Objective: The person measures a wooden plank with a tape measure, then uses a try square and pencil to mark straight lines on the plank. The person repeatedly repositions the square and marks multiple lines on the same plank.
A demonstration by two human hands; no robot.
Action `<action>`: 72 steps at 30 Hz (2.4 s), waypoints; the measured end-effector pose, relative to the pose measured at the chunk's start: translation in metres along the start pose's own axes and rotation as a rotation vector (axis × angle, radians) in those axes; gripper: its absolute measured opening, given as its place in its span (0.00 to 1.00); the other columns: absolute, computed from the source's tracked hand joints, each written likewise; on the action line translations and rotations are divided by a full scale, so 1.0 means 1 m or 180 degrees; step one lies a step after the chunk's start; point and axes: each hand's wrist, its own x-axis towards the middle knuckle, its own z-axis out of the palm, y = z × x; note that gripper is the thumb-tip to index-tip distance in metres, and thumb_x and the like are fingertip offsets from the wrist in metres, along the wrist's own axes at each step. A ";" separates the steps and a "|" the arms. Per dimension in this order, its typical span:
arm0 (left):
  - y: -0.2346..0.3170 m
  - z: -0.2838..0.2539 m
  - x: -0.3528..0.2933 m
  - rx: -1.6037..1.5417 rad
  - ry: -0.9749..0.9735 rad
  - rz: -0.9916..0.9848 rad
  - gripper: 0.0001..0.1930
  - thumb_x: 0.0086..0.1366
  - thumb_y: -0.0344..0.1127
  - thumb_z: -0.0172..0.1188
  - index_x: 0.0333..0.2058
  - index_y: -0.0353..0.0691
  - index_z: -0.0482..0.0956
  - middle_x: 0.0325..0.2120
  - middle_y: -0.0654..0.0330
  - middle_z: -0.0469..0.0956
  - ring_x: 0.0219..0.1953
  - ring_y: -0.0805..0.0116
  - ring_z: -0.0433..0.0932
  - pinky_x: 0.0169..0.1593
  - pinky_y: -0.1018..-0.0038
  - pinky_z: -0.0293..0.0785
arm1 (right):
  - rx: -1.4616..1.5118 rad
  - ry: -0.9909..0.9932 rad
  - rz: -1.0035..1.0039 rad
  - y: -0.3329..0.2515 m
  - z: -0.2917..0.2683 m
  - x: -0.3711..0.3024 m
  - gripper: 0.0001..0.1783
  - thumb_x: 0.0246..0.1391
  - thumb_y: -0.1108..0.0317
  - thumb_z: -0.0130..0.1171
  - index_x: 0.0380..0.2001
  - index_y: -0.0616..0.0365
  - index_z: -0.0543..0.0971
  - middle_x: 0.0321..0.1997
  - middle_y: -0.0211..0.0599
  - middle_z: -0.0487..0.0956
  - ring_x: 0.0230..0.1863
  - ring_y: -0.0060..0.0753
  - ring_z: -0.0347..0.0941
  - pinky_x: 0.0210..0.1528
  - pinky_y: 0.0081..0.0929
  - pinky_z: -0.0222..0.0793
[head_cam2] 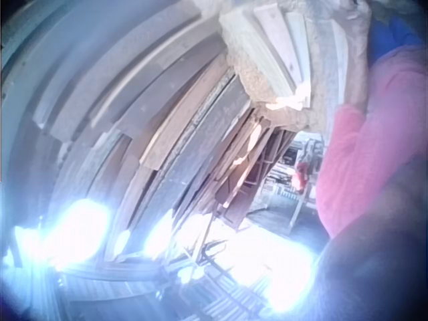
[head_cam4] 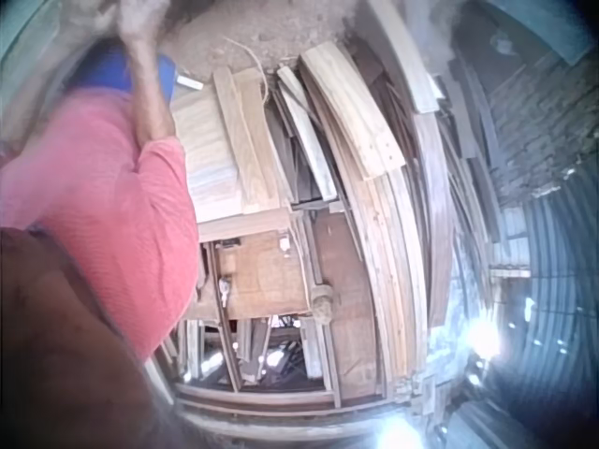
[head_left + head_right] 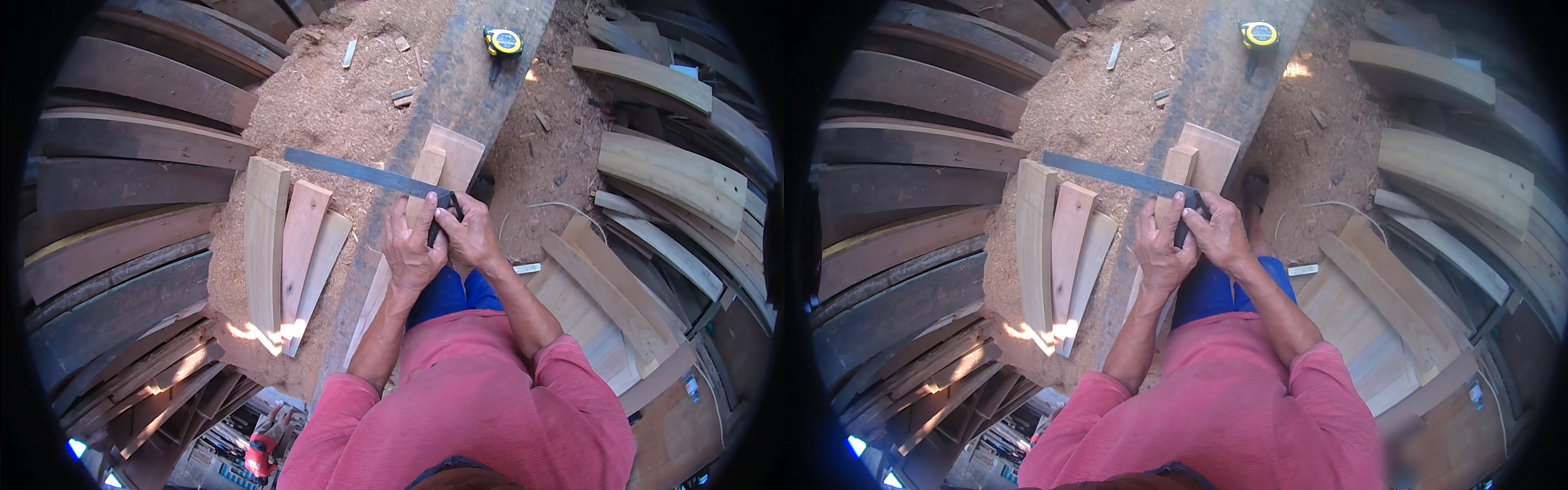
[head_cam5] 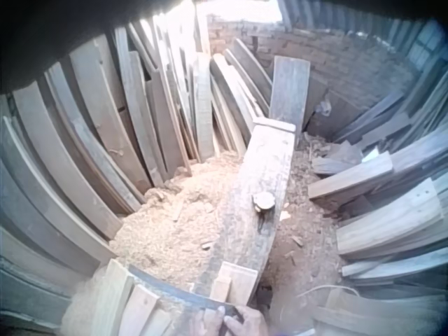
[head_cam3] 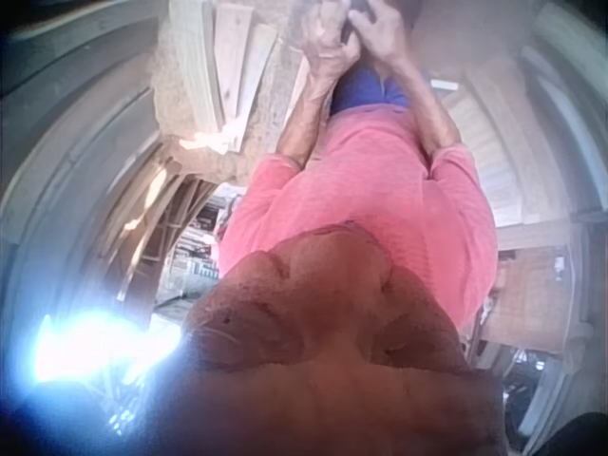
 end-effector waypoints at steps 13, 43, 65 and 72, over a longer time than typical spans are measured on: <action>0.009 -0.004 0.001 -0.0102 -0.0004 -0.0202 0.43 0.58 0.34 0.76 0.75 0.56 0.79 0.64 0.33 0.75 0.59 0.33 0.80 0.60 0.46 0.80 | -0.0944 0.0062 -0.1273 -0.083 -0.071 -0.010 0.16 0.77 0.66 0.63 0.58 0.64 0.88 0.48 0.48 0.90 0.47 0.39 0.88 0.52 0.35 0.81; 0.014 -0.005 0.006 -0.0163 0.0199 -0.0277 0.37 0.62 0.35 0.72 0.72 0.57 0.82 0.65 0.42 0.77 0.53 0.42 0.81 0.56 0.52 0.82 | -0.2117 -0.1140 -0.2218 -0.112 -0.033 0.037 0.13 0.64 0.75 0.68 0.50 0.65 0.89 0.42 0.47 0.89 0.38 0.50 0.83 0.45 0.43 0.77; 0.006 -0.005 0.000 -0.0087 0.0019 -0.0056 0.41 0.59 0.32 0.74 0.74 0.54 0.78 0.64 0.32 0.75 0.59 0.31 0.80 0.60 0.45 0.80 | -0.2218 -0.0590 -0.1859 -0.097 -0.072 -0.004 0.07 0.68 0.69 0.68 0.44 0.60 0.88 0.39 0.44 0.87 0.40 0.49 0.82 0.45 0.44 0.79; -0.003 -0.010 -0.012 -0.0197 -0.0136 -0.0067 0.41 0.60 0.34 0.74 0.75 0.53 0.78 0.64 0.26 0.75 0.61 0.25 0.79 0.63 0.40 0.79 | -0.1935 -0.0379 -0.1702 -0.083 -0.084 -0.014 0.10 0.70 0.66 0.68 0.46 0.61 0.88 0.40 0.45 0.87 0.40 0.50 0.82 0.46 0.45 0.78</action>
